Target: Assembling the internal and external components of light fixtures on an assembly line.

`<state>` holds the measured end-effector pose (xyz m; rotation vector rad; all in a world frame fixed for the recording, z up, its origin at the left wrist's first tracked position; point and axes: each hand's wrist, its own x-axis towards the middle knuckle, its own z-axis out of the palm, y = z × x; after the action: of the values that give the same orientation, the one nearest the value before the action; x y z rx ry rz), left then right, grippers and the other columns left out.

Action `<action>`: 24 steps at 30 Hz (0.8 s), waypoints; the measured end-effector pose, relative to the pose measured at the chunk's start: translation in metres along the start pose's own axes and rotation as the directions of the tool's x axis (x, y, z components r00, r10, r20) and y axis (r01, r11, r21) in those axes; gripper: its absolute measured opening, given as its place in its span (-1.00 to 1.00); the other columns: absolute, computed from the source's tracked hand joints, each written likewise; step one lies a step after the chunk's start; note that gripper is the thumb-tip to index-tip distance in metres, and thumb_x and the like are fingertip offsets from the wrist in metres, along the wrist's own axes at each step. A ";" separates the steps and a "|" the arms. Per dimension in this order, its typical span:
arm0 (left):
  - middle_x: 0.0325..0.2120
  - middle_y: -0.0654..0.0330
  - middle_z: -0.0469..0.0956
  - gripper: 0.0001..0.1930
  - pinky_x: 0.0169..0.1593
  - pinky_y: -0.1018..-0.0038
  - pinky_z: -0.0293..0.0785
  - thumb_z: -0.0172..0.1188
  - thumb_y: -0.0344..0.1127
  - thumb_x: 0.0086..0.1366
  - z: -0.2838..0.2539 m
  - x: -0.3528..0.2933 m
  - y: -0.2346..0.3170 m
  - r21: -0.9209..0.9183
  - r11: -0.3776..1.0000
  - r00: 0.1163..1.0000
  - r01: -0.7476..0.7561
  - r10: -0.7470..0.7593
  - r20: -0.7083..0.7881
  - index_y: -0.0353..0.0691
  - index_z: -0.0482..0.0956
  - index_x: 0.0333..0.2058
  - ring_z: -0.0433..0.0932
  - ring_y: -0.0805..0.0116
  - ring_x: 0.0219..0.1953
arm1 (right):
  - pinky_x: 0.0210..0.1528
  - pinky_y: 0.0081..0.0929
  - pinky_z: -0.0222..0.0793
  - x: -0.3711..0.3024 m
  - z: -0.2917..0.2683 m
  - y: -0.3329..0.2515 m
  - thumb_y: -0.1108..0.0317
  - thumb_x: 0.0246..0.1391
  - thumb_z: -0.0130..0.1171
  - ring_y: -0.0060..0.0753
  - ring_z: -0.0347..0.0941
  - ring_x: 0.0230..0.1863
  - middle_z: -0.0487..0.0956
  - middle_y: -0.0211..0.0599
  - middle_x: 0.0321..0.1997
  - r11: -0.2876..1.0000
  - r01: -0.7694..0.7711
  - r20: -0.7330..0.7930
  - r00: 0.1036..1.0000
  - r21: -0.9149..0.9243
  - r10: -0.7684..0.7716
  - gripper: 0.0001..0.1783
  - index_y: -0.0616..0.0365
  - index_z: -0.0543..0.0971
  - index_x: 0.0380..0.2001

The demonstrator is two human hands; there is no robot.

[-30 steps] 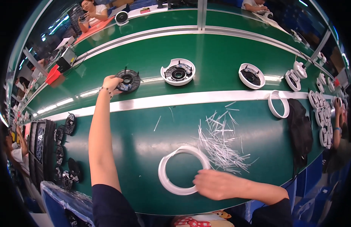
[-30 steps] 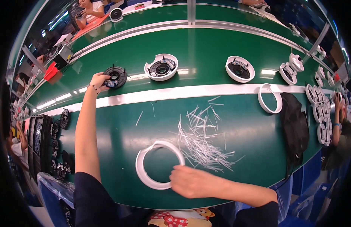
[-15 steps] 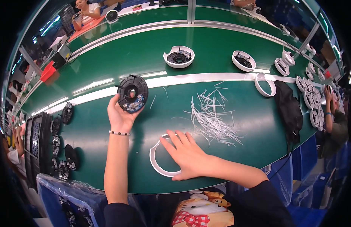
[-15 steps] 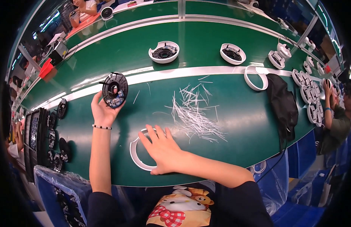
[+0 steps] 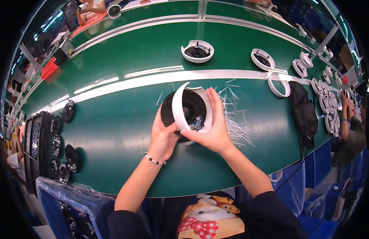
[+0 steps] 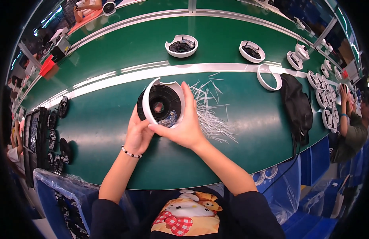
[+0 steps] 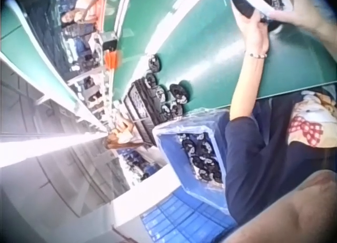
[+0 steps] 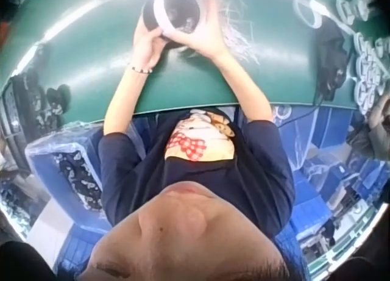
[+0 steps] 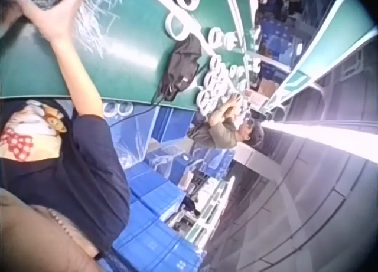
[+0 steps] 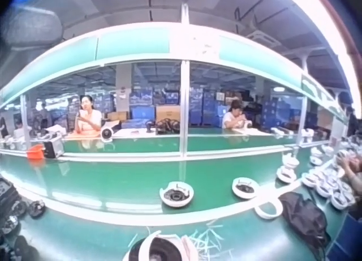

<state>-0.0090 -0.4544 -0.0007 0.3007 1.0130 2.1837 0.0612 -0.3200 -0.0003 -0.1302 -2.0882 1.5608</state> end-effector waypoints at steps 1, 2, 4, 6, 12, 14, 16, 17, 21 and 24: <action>0.00 0.14 0.24 -0.39 -0.01 0.23 0.31 -0.01 -0.56 0.08 -0.001 -0.001 -0.001 0.000 1.000 1.000 0.005 -0.005 -0.004 -0.08 0.02 0.11 0.25 0.25 0.04 | 0.19 -0.37 -0.06 -0.001 -0.002 0.000 0.32 -0.51 0.42 -0.18 -0.07 0.23 -0.10 0.08 0.21 1.000 -0.006 0.000 1.000 0.002 0.006 0.25 0.27 -0.24 0.16; 0.01 0.14 0.23 -0.38 0.00 0.20 0.30 0.00 -0.55 0.07 -0.003 -0.003 -0.001 -0.026 0.995 0.994 0.095 -0.093 0.048 -0.09 0.02 0.11 0.24 0.23 0.05 | 0.19 -0.37 -0.04 -0.001 -0.005 -0.003 0.32 -0.52 0.43 -0.17 -0.05 0.22 -0.10 0.08 0.21 1.000 0.020 -0.003 1.000 0.005 -0.020 0.26 0.27 -0.24 0.16; 0.02 0.11 0.20 -0.36 0.02 0.10 0.27 0.01 -0.55 0.04 -0.008 -0.002 0.002 -0.032 0.968 0.947 0.249 -0.236 0.217 -0.11 0.01 0.12 0.22 0.18 0.07 | 0.18 -0.36 0.01 0.000 -0.011 0.002 0.30 -0.55 0.44 -0.17 0.01 0.20 -0.10 0.08 0.22 0.997 0.074 0.001 0.997 -0.010 -0.074 0.29 0.26 -0.27 0.16; 0.04 0.08 0.17 -0.32 0.00 0.07 0.29 0.02 -0.56 0.01 -0.011 -0.005 0.003 -0.045 0.936 0.906 0.348 -0.323 0.274 -0.16 -0.02 0.13 0.24 0.15 0.05 | 0.18 -0.35 0.00 0.002 -0.014 0.003 0.28 -0.58 0.45 -0.16 0.01 0.20 -0.07 0.09 0.21 0.995 0.102 0.058 0.993 0.003 -0.102 0.31 0.26 -0.25 0.17; -0.04 0.10 0.31 -0.52 -0.06 0.21 0.37 -0.19 -0.05 0.25 -0.025 0.006 0.003 0.121 0.958 0.966 0.258 -0.258 -0.020 -0.29 0.19 0.01 0.35 0.20 -0.04 | 0.19 -0.32 -0.06 0.002 -0.021 -0.003 0.21 -0.65 0.48 -0.13 -0.02 0.21 -0.05 0.11 0.21 0.989 0.137 0.160 0.979 -0.052 -0.127 0.34 0.25 -0.20 0.17; -0.02 0.11 0.29 -0.53 0.03 0.24 0.30 -0.19 -0.07 0.26 -0.015 0.003 -0.002 0.040 0.989 0.990 0.141 -0.139 -0.037 -0.26 0.15 0.04 0.33 0.24 -0.01 | 0.19 -0.30 -0.05 0.002 -0.018 -0.001 0.24 -0.60 0.46 -0.13 -0.03 0.21 -0.01 0.13 0.17 0.972 0.027 -0.056 0.998 0.232 -0.014 0.26 0.33 -0.14 0.14; -0.02 0.12 0.28 -0.55 0.05 0.26 0.27 -0.04 -0.23 0.22 -0.020 0.003 -0.007 0.078 0.995 0.998 0.066 -0.066 0.001 -0.25 0.14 0.04 0.31 0.26 0.01 | 0.19 -0.32 -0.08 0.002 -0.016 -0.004 0.31 -0.49 0.42 -0.12 -0.06 0.22 -0.07 0.15 0.19 0.856 -0.155 -0.084 0.971 0.493 0.224 0.19 0.33 -0.17 0.13; -0.03 0.14 0.29 -0.54 0.06 0.27 0.26 0.01 -0.29 0.18 -0.020 0.001 -0.010 0.086 0.995 0.998 0.052 -0.055 0.035 -0.25 0.14 0.04 0.30 0.26 0.01 | 0.20 -0.31 -0.09 -0.001 -0.011 0.002 0.31 -0.49 0.42 -0.11 -0.07 0.22 -0.06 0.15 0.19 0.864 -0.136 -0.077 0.978 0.485 0.196 0.19 0.33 -0.18 0.13; 0.06 0.17 0.13 -0.32 0.09 0.30 0.18 0.07 -0.57 0.01 -0.021 -0.007 -0.012 0.077 0.981 0.943 0.179 -0.193 0.271 -0.16 0.00 0.12 0.18 0.27 0.09 | 0.21 -0.28 -0.09 -0.012 0.003 0.003 0.16 -0.58 0.45 -0.05 -0.06 0.22 -0.02 0.13 0.16 0.981 -0.023 -0.046 0.998 0.195 0.033 0.28 0.38 -0.16 0.13; 0.13 0.09 0.00 -0.17 0.17 0.18 0.00 0.18 -0.34 -0.06 -0.038 -0.007 -0.003 -0.122 0.932 0.803 0.341 -0.222 0.553 -0.14 -0.11 0.16 0.03 0.15 0.17 | 0.21 -0.37 -0.12 -0.013 0.001 -0.002 0.21 -0.55 0.45 -0.13 -0.09 0.24 -0.09 0.17 0.21 0.996 0.041 0.071 0.996 0.085 -0.047 0.29 0.29 -0.21 0.16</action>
<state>-0.0206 -0.4799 -0.0277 0.5754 0.4644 1.7638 0.0724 -0.3263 -0.0034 0.0018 -2.0630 1.6457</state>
